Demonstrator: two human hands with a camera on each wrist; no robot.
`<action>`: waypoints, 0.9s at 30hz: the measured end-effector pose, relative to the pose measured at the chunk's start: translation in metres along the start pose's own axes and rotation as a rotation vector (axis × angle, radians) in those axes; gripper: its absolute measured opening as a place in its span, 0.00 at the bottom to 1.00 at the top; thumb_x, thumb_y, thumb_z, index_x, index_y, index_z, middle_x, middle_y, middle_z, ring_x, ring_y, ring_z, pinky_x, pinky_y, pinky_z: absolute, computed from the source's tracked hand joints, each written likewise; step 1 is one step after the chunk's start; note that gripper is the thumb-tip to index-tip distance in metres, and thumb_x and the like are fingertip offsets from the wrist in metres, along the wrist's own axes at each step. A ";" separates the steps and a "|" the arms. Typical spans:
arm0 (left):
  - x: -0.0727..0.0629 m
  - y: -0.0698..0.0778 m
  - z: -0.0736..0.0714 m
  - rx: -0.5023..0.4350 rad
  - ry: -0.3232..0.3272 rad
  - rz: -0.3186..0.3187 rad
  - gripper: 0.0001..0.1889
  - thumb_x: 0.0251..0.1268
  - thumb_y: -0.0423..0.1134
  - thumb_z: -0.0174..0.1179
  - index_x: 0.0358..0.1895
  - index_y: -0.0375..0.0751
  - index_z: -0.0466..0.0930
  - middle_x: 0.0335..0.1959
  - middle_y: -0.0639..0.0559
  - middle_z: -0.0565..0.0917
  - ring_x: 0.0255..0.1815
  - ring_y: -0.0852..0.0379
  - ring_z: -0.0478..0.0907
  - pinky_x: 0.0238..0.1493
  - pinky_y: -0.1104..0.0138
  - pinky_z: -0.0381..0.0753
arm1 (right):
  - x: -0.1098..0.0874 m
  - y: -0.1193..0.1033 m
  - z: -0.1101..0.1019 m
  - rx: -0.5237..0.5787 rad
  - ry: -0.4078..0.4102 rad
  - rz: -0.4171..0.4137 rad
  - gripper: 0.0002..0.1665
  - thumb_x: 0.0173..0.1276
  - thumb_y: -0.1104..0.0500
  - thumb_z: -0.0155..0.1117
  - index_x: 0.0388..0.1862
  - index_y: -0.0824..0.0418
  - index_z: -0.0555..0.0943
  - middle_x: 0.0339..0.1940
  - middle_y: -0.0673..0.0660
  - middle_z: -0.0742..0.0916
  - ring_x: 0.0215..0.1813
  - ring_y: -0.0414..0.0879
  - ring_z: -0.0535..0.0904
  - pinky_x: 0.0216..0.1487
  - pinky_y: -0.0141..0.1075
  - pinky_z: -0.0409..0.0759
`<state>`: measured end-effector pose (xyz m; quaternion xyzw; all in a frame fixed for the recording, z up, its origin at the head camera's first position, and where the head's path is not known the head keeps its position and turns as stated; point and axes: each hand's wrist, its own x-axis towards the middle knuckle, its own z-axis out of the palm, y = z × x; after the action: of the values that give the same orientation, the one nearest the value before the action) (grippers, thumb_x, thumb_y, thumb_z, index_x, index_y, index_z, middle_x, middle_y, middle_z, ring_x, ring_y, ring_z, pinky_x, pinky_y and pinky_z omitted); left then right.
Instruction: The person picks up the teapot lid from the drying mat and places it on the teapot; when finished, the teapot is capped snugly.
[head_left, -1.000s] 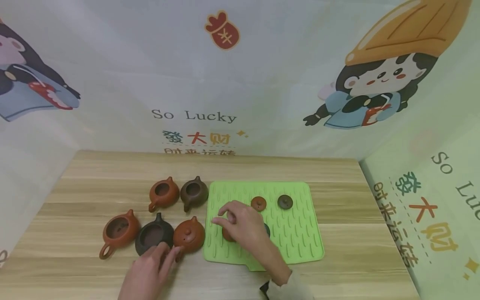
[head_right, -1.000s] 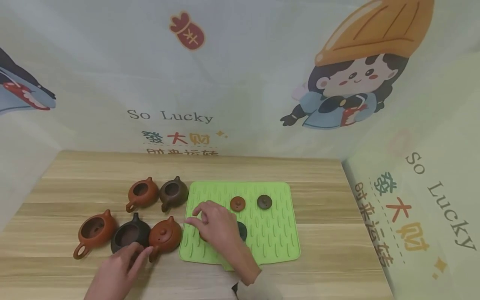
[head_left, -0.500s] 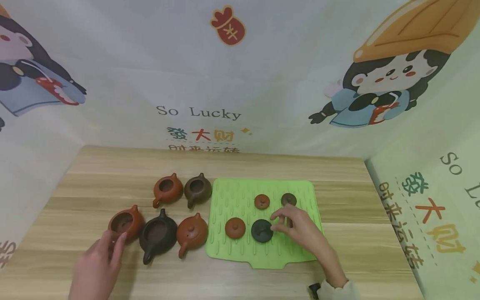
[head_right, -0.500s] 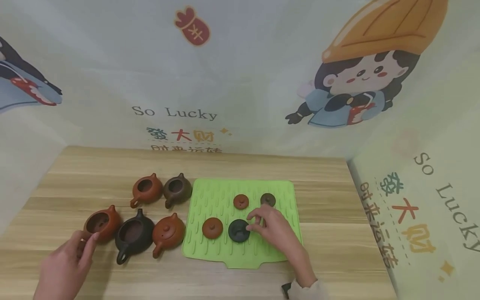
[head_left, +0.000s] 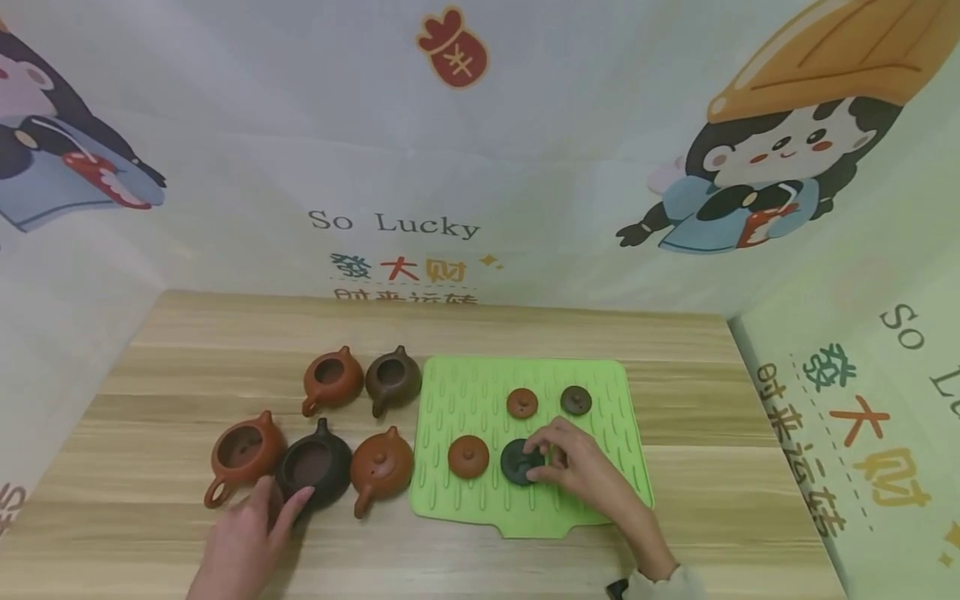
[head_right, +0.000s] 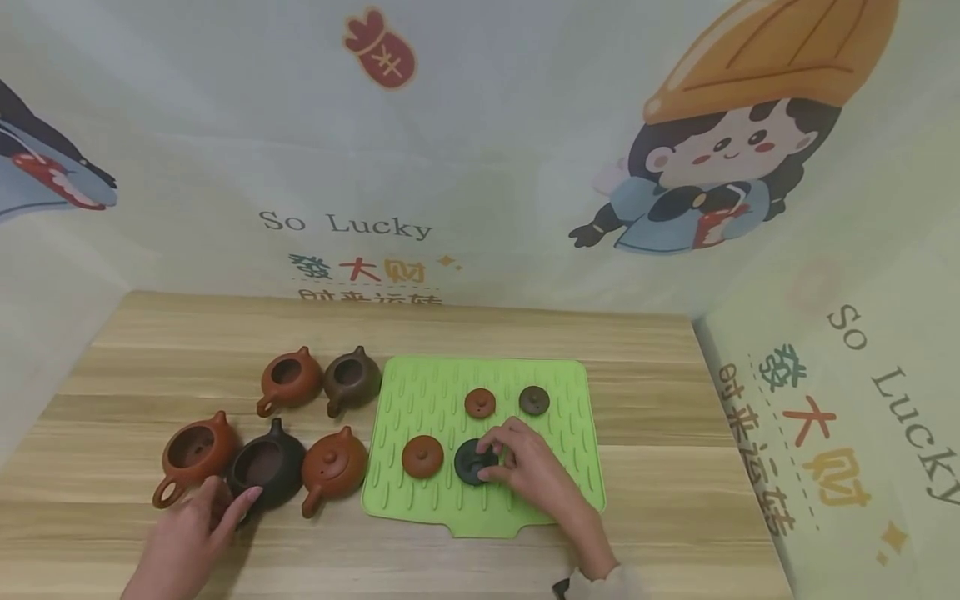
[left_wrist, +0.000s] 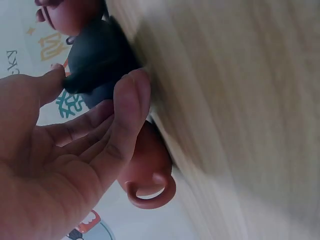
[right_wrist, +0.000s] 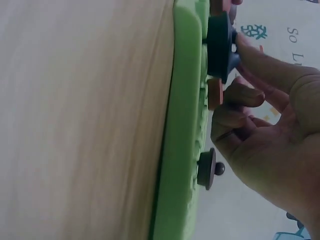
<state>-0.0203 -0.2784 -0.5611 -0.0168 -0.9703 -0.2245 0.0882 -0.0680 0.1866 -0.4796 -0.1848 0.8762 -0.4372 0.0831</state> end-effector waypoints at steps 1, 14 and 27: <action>-0.001 -0.003 0.004 0.014 -0.002 -0.007 0.24 0.80 0.56 0.67 0.33 0.45 0.67 0.17 0.58 0.67 0.17 0.60 0.64 0.20 0.63 0.65 | 0.001 -0.001 0.001 -0.004 0.004 0.000 0.14 0.67 0.64 0.81 0.48 0.61 0.88 0.41 0.51 0.81 0.34 0.33 0.70 0.37 0.30 0.74; -0.008 -0.002 0.016 0.025 0.008 0.080 0.16 0.81 0.44 0.67 0.36 0.39 0.73 0.20 0.56 0.68 0.20 0.58 0.70 0.20 0.59 0.70 | 0.005 -0.008 0.008 -0.039 0.080 -0.052 0.10 0.65 0.66 0.82 0.41 0.60 0.88 0.40 0.51 0.82 0.35 0.32 0.72 0.39 0.30 0.77; -0.009 -0.006 0.021 0.034 0.063 0.104 0.16 0.79 0.41 0.69 0.35 0.41 0.71 0.18 0.59 0.66 0.19 0.61 0.67 0.18 0.61 0.68 | 0.007 -0.019 0.014 -0.061 0.111 -0.076 0.08 0.63 0.68 0.82 0.38 0.60 0.90 0.37 0.49 0.82 0.34 0.32 0.70 0.37 0.30 0.75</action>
<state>-0.0154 -0.2744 -0.5837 -0.0585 -0.9685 -0.2038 0.1306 -0.0653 0.1631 -0.4727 -0.1960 0.8848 -0.4225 0.0121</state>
